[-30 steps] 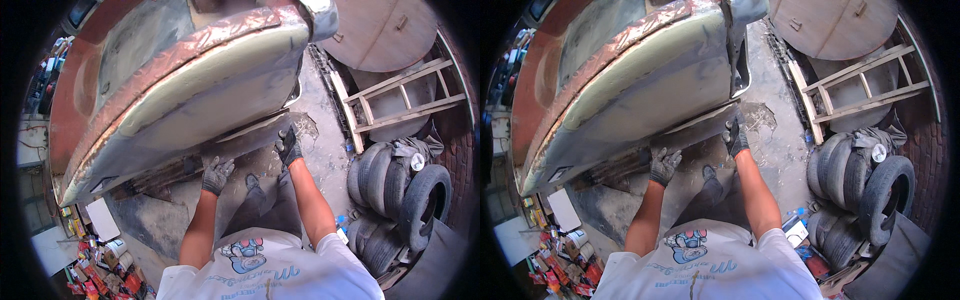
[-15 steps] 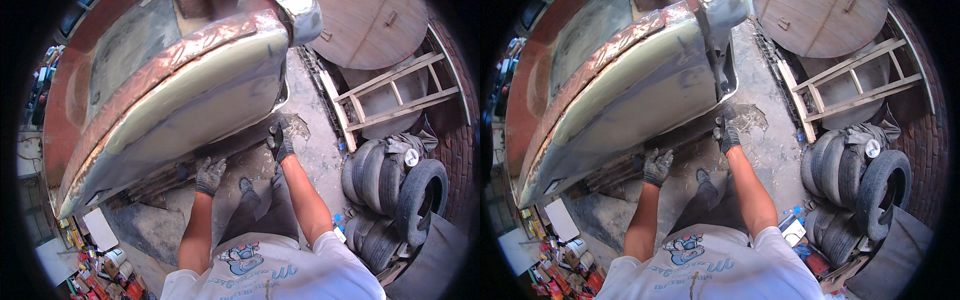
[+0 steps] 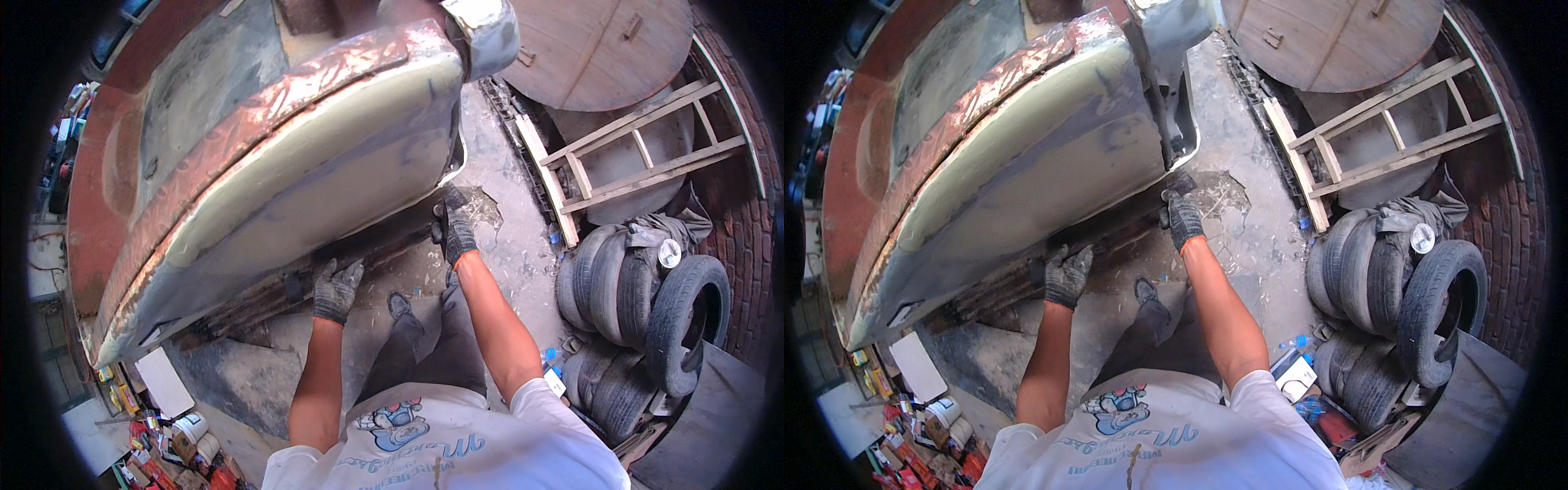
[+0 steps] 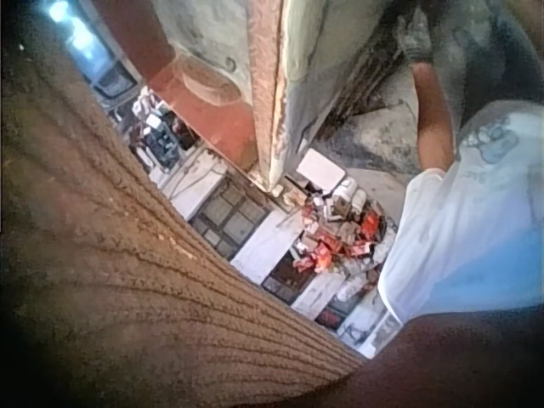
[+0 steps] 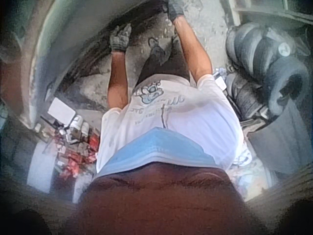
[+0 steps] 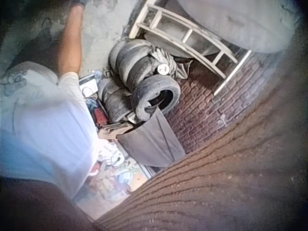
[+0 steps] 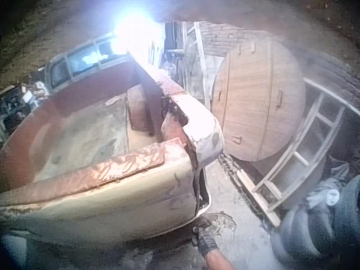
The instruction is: The person applies a thick paste-like body filler to a car door using a metal spreader. They repeatedly scoop filler onto the spreader and smooth it over the door surface, working along the edges and flat areas.
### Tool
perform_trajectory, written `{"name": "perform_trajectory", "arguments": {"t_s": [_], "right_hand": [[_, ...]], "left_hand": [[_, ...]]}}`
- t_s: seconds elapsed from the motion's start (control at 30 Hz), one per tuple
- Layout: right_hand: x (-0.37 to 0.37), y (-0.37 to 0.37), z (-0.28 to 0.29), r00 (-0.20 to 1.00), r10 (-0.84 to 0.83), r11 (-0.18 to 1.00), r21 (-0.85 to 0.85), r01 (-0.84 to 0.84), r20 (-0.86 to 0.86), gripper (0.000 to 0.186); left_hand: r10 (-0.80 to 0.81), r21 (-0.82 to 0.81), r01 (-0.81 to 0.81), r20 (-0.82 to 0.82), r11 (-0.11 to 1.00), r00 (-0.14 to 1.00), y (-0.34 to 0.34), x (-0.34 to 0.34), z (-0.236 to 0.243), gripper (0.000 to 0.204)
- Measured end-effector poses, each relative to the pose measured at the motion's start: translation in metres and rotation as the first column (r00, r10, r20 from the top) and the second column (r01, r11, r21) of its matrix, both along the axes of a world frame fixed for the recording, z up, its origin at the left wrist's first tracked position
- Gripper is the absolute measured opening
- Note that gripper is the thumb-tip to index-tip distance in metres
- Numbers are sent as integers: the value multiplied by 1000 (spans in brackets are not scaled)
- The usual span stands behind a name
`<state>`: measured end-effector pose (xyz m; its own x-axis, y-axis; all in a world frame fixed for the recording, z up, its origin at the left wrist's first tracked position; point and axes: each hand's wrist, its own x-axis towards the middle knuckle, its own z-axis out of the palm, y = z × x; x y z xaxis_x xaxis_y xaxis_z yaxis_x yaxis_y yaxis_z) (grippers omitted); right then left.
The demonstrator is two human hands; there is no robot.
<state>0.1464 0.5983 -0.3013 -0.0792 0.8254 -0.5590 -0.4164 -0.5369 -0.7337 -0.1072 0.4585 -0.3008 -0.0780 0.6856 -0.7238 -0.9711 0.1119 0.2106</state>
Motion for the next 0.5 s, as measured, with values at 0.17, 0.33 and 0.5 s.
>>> {"name": "perform_trajectory", "arguments": {"t_s": [0.17, 0.33, 0.5], "right_hand": [[-2, 19, -14, 980, 57, 980, 176, -92, 192, 13], [-6, 28, 5, 931, 27, 955, 266, -131, 363, 10], [-5, 14, 77, 982, 49, 971, 223, -90, 180, 14]], "left_hand": [[46, 147, -30, -104, 989, 994, 14, 4, 21, 46], [117, 76, -124, 90, 989, 989, 16, -1, 40, 45], [129, 166, -134, 37, 977, 991, 13, -5, 70, 42]]}}
